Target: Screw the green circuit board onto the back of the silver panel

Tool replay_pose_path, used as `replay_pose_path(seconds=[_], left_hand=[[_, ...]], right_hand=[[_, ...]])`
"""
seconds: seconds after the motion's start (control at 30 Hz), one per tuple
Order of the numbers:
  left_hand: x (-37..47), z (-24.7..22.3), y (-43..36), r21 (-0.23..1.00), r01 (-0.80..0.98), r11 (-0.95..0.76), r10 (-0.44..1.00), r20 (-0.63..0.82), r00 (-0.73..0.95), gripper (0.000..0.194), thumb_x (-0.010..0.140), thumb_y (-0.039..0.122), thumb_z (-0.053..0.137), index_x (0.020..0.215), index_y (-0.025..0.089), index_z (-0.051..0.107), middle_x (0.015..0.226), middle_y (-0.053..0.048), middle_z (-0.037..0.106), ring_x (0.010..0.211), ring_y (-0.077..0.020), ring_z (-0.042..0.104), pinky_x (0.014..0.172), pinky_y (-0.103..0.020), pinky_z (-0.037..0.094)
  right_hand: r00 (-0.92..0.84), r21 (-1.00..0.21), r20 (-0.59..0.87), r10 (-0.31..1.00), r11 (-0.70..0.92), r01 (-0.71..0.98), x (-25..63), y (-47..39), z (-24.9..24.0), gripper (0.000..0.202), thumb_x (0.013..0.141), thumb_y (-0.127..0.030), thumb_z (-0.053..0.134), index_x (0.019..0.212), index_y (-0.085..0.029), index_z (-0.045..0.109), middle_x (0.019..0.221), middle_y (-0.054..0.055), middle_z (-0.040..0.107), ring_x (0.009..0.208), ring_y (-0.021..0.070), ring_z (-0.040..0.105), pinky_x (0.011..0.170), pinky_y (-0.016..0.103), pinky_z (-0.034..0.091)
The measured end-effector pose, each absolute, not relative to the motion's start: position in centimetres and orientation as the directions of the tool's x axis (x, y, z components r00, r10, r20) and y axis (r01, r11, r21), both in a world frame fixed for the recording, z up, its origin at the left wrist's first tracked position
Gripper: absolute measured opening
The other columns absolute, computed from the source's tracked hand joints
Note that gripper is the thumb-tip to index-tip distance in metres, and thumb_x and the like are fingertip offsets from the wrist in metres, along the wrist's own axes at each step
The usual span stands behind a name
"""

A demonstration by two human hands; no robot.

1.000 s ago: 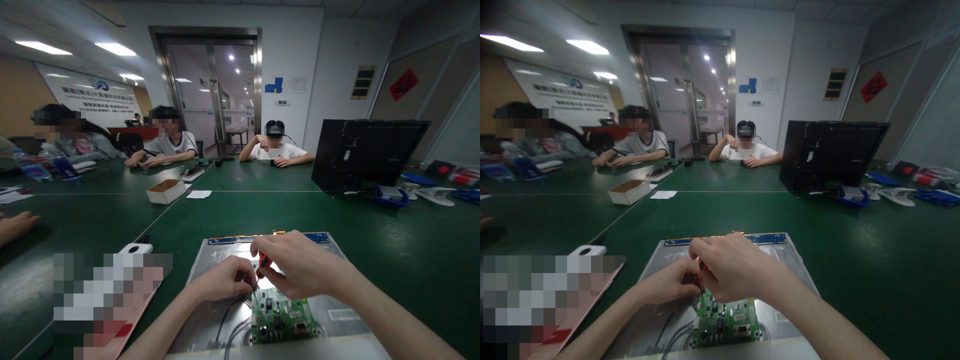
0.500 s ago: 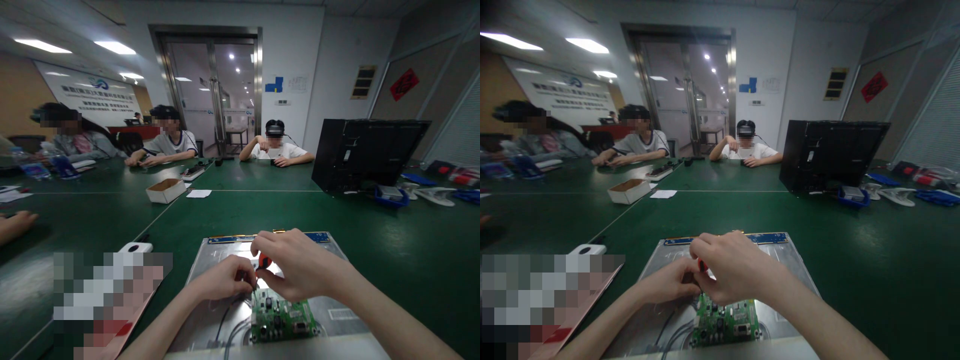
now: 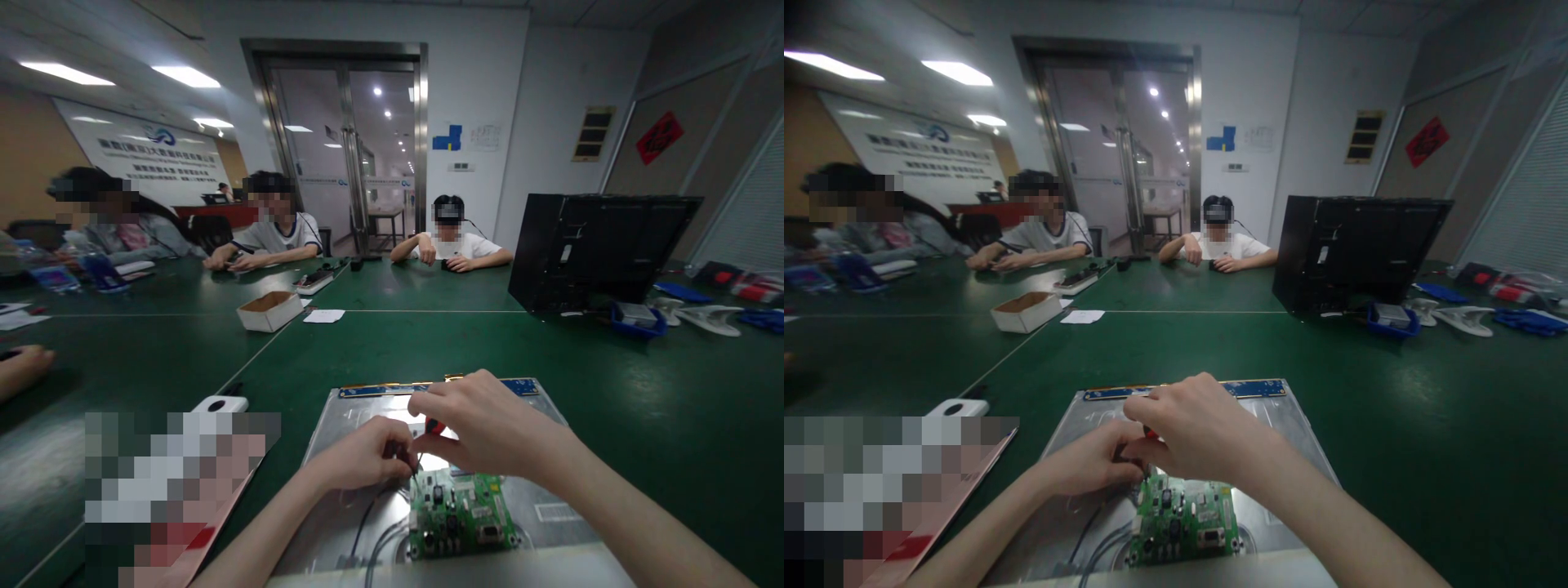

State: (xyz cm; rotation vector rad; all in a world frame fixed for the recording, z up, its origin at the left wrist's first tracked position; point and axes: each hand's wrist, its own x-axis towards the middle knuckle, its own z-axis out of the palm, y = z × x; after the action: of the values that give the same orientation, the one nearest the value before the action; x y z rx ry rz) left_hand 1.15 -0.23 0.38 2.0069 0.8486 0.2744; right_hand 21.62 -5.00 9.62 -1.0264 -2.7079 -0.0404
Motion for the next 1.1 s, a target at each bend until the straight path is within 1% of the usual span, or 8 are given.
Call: replay_pose_path(seconds=[0.13,0.27,0.4,0.53,0.63,0.87,1.0,1.1], left_hand=[[1.2,0.6,-0.4,0.819,0.456,-0.347,0.656,-0.135,0.742,0.009,0.066,0.013,0.062,0.072,0.017,0.066,0.068,0.004,0.058,0.065,-0.0131,0.053,0.062,-0.021,0.041],[1.2,0.5,-0.4,0.826,0.45,-0.34,0.658,-0.134,0.741,0.01,0.066,0.012,0.063,0.074,0.017,0.066,0.067,0.005,0.058,0.063,-0.0122,0.052,0.061,-0.021,0.041],[1.1,0.3,-0.2,0.827,0.455,-0.33,0.646,-0.152,0.748,0.013,0.067,0.011,0.061,0.076,0.017,0.067,0.066,0.005,0.058,0.063,-0.0123,0.052,0.06,-0.021,0.041],[1.1,0.2,-0.1,0.809,0.481,-0.337,0.651,-0.169,0.74,0.012,0.067,0.012,0.061,0.075,0.017,0.067,0.068,0.004,0.061,0.066,-0.0133,0.054,0.062,-0.022,0.041],[1.1,0.2,-0.1,0.821,0.461,-0.338,0.656,-0.146,0.741,0.012,0.065,0.012,0.061,0.074,0.017,0.066,0.069,0.004,0.061,0.067,-0.0137,0.055,0.062,-0.022,0.041],[1.1,0.2,-0.2,0.851,0.433,-0.298,0.649,-0.152,0.746,0.016,0.063,0.01,0.057,0.075,0.016,0.065,0.071,0.002,0.063,0.067,-0.0148,0.057,0.062,-0.023,0.043],[1.1,0.1,-0.2,0.856,0.423,-0.298,0.646,-0.146,0.749,0.017,0.062,0.009,0.057,0.075,0.016,0.065,0.07,0.003,0.062,0.066,-0.0139,0.056,0.061,-0.022,0.043],[1.2,0.1,-0.1,0.857,0.435,-0.275,0.654,-0.164,0.738,0.015,0.061,0.009,0.058,0.072,0.016,0.064,0.067,0.004,0.06,0.064,-0.0131,0.055,0.06,-0.022,0.043]], right_hand=[[-0.76,-0.144,0.229,0.608,0.793,0.591,21.8,-5.5,10.1,0.014,0.082,-0.019,0.054,0.095,-0.02,0.053,0.091,0.002,0.063,0.066,0.0134,0.052,0.05,0.027,0.023],[-0.76,-0.177,0.207,0.616,0.788,0.59,21.7,-5.6,10.2,0.021,0.08,-0.014,0.051,0.1,-0.018,0.052,0.093,0.003,0.063,0.064,0.0128,0.05,0.052,0.027,0.025],[-0.721,-0.15,0.23,0.654,0.756,0.637,21.6,-5.3,9.9,0.02,0.084,-0.018,0.051,0.105,-0.018,0.052,0.093,0.003,0.066,0.064,0.0129,0.052,0.053,0.027,0.024],[-0.716,-0.112,0.248,0.652,0.754,0.647,21.4,-5.2,9.8,0.01,0.089,-0.023,0.052,0.097,-0.018,0.055,0.089,0.002,0.068,0.066,0.0135,0.056,0.052,0.027,0.023],[-0.716,-0.082,0.247,0.653,0.75,0.657,21.4,-5.1,9.7,0.008,0.09,-0.024,0.053,0.094,-0.018,0.056,0.086,0.002,0.069,0.064,0.013,0.057,0.051,0.027,0.022],[-0.686,-0.016,0.266,0.677,0.714,0.7,21.2,-4.9,9.5,0.02,0.092,-0.037,0.056,0.086,-0.018,0.056,0.077,0.002,0.069,0.06,0.0137,0.058,0.049,0.028,0.019],[-0.684,-0.031,0.278,0.675,0.718,0.696,20.9,-5.1,9.4,0.015,0.093,-0.031,0.053,0.085,-0.018,0.055,0.077,0.002,0.069,0.06,0.0138,0.058,0.048,0.028,0.02],[-0.658,-0.087,0.264,0.705,0.697,0.712,20.7,-5.3,9.2,0.012,0.091,-0.029,0.054,0.096,-0.017,0.055,0.08,0.003,0.07,0.063,0.0154,0.061,0.05,0.027,0.024]])
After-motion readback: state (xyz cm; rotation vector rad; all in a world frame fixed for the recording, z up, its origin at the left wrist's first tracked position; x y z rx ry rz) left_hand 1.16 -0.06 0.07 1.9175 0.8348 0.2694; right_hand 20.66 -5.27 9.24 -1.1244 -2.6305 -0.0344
